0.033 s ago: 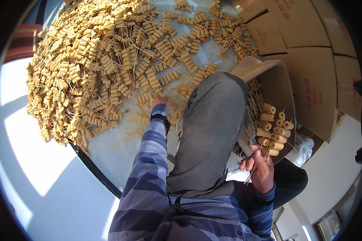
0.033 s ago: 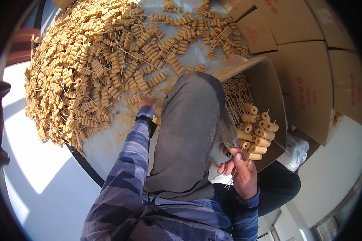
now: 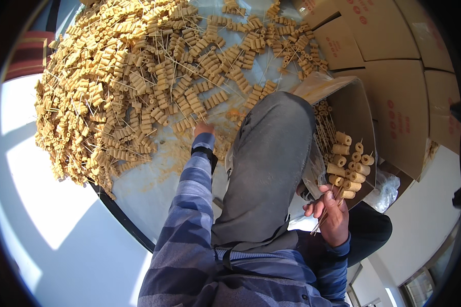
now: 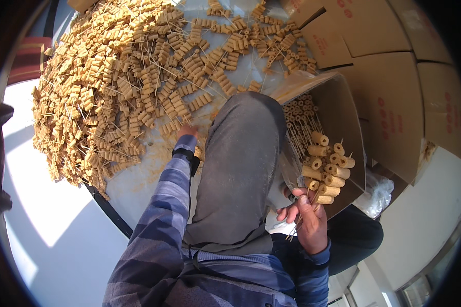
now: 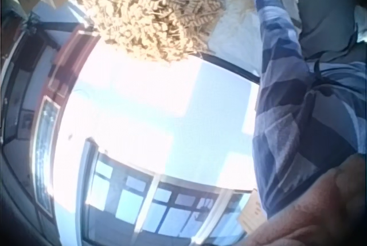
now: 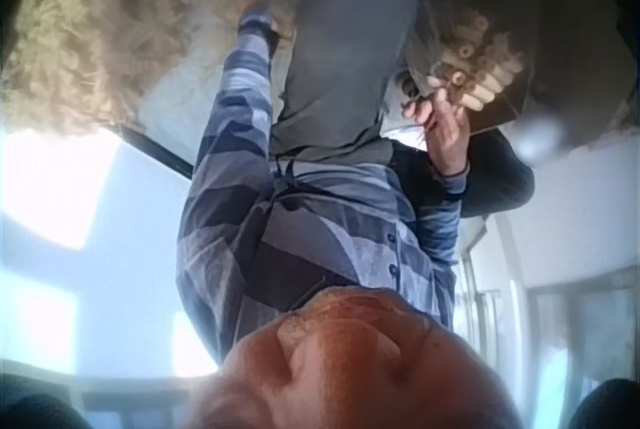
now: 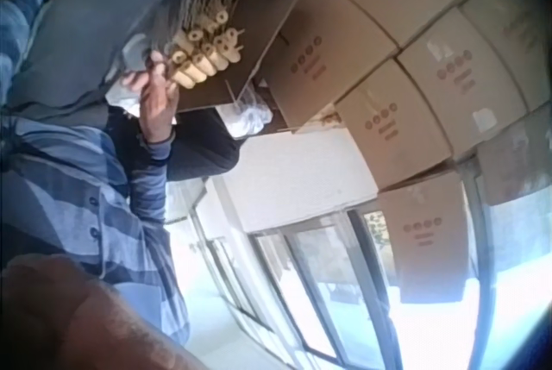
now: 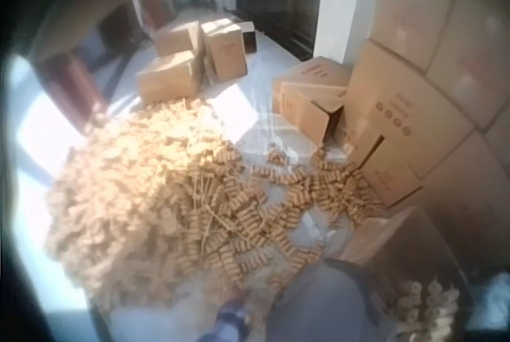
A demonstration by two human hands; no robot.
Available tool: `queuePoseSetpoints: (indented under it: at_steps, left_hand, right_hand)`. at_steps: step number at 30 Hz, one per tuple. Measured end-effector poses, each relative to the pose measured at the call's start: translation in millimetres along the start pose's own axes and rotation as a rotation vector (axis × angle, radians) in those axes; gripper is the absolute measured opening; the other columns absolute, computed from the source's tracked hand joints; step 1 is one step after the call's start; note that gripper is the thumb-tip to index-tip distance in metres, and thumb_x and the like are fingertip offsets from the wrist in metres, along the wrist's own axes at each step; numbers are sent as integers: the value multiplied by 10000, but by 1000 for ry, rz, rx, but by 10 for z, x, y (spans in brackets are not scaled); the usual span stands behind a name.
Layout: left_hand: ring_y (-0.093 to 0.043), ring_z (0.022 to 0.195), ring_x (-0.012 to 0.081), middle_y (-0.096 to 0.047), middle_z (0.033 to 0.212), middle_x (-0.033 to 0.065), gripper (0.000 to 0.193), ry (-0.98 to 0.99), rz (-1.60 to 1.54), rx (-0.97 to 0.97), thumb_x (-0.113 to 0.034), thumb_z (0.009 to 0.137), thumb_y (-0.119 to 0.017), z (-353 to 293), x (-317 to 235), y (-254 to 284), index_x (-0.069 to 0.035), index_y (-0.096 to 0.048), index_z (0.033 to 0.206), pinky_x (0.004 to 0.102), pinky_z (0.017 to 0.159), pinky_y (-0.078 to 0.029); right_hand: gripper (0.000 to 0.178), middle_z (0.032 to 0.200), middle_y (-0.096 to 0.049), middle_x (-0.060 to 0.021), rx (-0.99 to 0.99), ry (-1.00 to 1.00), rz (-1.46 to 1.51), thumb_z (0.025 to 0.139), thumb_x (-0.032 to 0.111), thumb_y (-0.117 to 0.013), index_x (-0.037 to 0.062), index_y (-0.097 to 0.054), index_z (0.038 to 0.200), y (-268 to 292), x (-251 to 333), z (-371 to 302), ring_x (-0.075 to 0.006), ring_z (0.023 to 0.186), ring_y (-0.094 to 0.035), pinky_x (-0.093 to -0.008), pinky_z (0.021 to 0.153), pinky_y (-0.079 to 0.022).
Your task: The person sits on the floor and repeatedly picks up small cylindrical snack pieces and wooden skewers. They thread the snacks onto the skewers and place the completed skewers into a cardboard box.
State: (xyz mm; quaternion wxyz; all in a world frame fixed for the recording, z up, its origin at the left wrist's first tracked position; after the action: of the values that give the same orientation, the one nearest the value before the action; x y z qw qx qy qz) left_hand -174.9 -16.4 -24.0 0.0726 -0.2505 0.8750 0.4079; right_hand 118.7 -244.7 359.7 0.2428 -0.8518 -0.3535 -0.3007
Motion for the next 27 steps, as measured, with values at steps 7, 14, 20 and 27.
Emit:
queuePoseSetpoints:
  at_steps: [7,14,20,27]
  left_hand:
    - [-619,571,136,-683,806,100,235,-117,-630,389,-240,978,-616,-848,-498,905,-7,-581,989,290,522,-525]
    - [-596,664,77,-643,873,53,215,-516,-846,699,-187,1027,-605,-2763,-1639,2151,-35,-523,1154,223,593,-512]
    - [-542,705,60,-595,888,16,226,-510,-558,1037,-211,1043,-585,-4157,-2075,1595,-61,-509,1194,210,647,-492]
    - [-535,694,118,-553,825,29,174,-893,-160,936,-135,1063,-423,-4820,-2151,1131,-9,-516,1140,275,632,-498]
  right_hand:
    - [268,498,-438,-6,0,9,-5,1086,243,-458,23,-600,1144,-52,48,-100,-177,461,-561,-371,692,-584]
    - [329,675,-629,-66,190,111,265,1101,269,-425,3,-604,1176,-480,43,-282,-222,755,-700,-394,865,-577]
    - [504,1355,-568,-165,368,210,104,1105,341,-409,-61,-473,1402,-532,58,-629,-236,1277,-538,-396,1118,-415]
    - [354,1219,-662,-99,382,263,117,1076,249,-500,2,-564,1321,-245,21,-967,-177,1120,-621,-327,982,-504]
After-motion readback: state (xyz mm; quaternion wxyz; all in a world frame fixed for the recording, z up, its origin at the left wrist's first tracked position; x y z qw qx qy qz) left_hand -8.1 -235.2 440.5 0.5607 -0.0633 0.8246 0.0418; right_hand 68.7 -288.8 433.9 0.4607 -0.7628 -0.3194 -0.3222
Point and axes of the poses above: each hand's wrist, its own z-axis towards the middle knuckle, its own y-axis out of the back of the hand, x = y × z, the point moved 7 cm from there along z, towards the middle knuckle
